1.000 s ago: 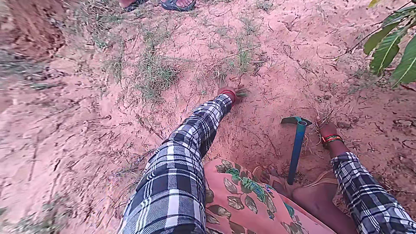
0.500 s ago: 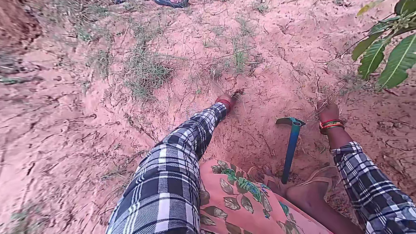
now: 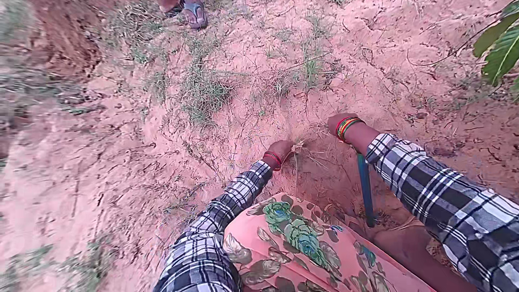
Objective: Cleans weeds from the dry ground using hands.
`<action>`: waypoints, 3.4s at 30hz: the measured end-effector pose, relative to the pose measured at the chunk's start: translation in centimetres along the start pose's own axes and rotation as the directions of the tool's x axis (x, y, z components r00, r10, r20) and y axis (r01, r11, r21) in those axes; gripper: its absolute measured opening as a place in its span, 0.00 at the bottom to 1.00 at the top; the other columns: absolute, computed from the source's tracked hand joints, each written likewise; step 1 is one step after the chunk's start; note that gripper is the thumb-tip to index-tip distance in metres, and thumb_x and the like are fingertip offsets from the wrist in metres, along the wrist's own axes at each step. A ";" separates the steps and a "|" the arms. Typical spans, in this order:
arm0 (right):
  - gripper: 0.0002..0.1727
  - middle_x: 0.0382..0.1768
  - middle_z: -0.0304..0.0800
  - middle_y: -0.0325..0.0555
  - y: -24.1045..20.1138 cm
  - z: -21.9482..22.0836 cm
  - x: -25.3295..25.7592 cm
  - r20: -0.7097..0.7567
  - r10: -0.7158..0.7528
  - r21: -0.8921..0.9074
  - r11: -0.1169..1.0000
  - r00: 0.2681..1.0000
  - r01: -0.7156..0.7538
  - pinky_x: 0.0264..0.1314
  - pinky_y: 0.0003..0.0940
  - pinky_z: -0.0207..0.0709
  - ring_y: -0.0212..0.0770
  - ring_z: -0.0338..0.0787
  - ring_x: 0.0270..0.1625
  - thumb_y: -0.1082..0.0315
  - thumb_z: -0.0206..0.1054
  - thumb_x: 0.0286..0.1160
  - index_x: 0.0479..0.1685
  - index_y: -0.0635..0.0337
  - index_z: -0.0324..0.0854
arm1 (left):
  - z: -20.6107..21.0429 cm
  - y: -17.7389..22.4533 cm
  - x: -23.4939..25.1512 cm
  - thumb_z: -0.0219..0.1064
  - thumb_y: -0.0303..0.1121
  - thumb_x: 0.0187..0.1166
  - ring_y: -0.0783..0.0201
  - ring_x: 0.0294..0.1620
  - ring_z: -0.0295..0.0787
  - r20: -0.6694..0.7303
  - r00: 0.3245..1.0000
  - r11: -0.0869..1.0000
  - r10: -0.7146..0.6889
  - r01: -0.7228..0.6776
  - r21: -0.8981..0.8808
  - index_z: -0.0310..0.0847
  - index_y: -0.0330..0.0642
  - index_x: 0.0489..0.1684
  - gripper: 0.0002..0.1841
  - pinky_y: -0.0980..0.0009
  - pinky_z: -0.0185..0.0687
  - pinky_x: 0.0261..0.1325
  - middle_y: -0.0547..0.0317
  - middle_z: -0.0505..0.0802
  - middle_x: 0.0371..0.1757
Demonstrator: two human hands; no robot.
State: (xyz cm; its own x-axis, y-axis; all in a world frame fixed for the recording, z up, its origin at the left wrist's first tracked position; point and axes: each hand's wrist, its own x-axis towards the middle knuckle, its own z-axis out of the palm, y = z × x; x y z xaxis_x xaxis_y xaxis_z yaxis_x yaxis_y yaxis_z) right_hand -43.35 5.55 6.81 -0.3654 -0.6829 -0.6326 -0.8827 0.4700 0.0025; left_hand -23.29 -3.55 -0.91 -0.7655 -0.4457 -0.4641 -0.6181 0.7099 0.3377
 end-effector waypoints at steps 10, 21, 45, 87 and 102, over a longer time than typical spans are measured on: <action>0.14 0.61 0.89 0.68 2.4 5.0 4.9 -0.009 0.114 0.050 0.992 0.993 -0.114 0.58 0.74 0.78 0.70 0.87 0.66 0.67 0.62 0.84 0.54 0.68 0.88 | -8.8 -2.6 8.3 0.66 0.36 0.83 0.29 0.72 0.83 -0.172 0.960 0.960 -0.219 0.243 0.136 0.78 0.44 0.78 0.24 0.25 0.75 0.66 0.32 0.88 0.69; 0.30 0.67 0.83 0.65 13.6 12.6 1.4 -0.293 0.632 0.955 0.223 0.718 0.194 0.76 0.48 0.71 0.49 0.83 0.68 0.52 0.59 0.90 0.74 0.72 0.75 | -4.0 -5.6 15.0 0.68 0.24 0.75 0.27 0.79 0.74 -0.168 0.980 0.991 -0.111 0.121 0.052 0.80 0.41 0.77 0.26 0.29 0.72 0.75 0.29 0.64 0.89; 0.28 0.73 0.78 0.71 13.0 20.1 -7.8 -0.049 0.702 0.988 0.139 0.710 -0.070 0.79 0.46 0.68 0.52 0.80 0.74 0.60 0.54 0.94 0.79 0.76 0.68 | -5.3 -4.8 13.2 0.71 0.24 0.73 0.34 0.78 0.78 -0.229 0.935 0.943 -0.272 0.212 -0.255 0.76 0.40 0.79 0.30 0.34 0.69 0.80 0.33 0.84 0.75; 0.38 0.79 0.72 0.75 16.1 23.0 -5.1 -0.008 0.612 0.929 0.298 0.791 -0.221 0.88 0.52 0.60 0.61 0.72 0.85 0.50 0.58 0.92 0.83 0.79 0.61 | -3.3 -3.1 12.8 0.51 0.39 0.94 0.37 0.82 0.75 -0.162 0.950 0.945 -0.266 0.223 -0.240 0.68 0.32 0.83 0.25 0.38 0.64 0.84 0.33 0.81 0.78; 0.36 0.71 0.78 0.78 16.3 23.2 -5.0 -0.053 0.593 0.936 0.311 0.804 -0.167 0.83 0.58 0.65 0.66 0.78 0.78 0.50 0.59 0.92 0.78 0.80 0.67 | -5.2 -4.2 8.8 0.57 0.40 0.91 0.36 0.64 0.83 -0.138 0.960 0.911 -0.244 0.178 -0.371 0.80 0.25 0.65 0.23 0.37 0.70 0.71 0.27 0.87 0.60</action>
State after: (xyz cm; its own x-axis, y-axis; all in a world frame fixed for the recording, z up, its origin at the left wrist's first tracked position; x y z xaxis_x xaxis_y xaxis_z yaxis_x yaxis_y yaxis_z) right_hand -49.04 29.64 -7.95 -0.8324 -0.3000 -0.4659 0.0634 0.7837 -0.6179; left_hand -28.36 -13.27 -2.11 -0.6085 -0.6765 -0.4149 -0.7662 0.3647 0.5290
